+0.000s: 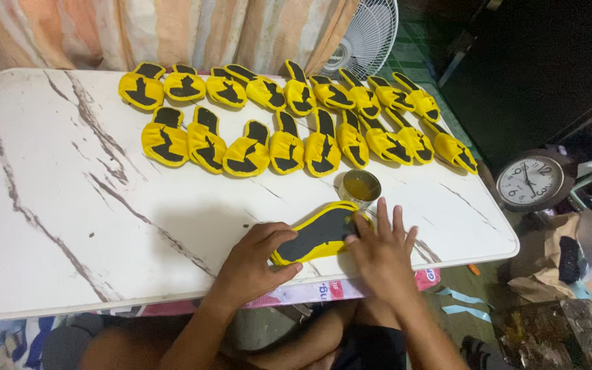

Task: The person sits on the floor and applies a liquid substance from a small metal can onto the black insole of a yellow slipper using their fingers. They then place the treated slipper onto a table with other similar slippers. The person repeats this process for multiple slippers.

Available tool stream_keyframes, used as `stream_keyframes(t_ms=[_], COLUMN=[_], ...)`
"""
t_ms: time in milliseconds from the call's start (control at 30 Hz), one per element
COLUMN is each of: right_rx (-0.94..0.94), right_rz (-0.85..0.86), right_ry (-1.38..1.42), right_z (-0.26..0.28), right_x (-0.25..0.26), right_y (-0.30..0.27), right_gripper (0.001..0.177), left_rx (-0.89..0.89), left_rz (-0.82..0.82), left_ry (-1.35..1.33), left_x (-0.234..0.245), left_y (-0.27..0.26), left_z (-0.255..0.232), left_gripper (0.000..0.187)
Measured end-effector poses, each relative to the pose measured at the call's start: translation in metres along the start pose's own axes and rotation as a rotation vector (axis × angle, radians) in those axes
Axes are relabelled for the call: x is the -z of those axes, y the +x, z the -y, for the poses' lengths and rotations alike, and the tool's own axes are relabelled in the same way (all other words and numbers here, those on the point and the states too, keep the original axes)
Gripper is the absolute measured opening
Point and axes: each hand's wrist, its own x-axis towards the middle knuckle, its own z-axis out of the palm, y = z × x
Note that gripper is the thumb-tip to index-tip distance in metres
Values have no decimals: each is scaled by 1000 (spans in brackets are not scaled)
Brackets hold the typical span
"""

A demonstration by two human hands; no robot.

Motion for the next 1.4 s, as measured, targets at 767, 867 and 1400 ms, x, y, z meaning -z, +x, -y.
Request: stream_keyframes(t_ms=[767,867,1400], right_rx=[59,5,193], right_rz=[-105,-10,77], right_ry=[-282,-236,-175], right_z=[14,15,70], right_x=[-7,-6,7], right_y=[2,10,0], right_gripper=[58,53,53], left_rx=[13,21,205], left_rz=[10,24,-3], left_ry=[-10,-9,-42], left_x=[1,2,1], left_y=[0,1,0], left_z=[3,3,-2], left_gripper=[54,55,69])
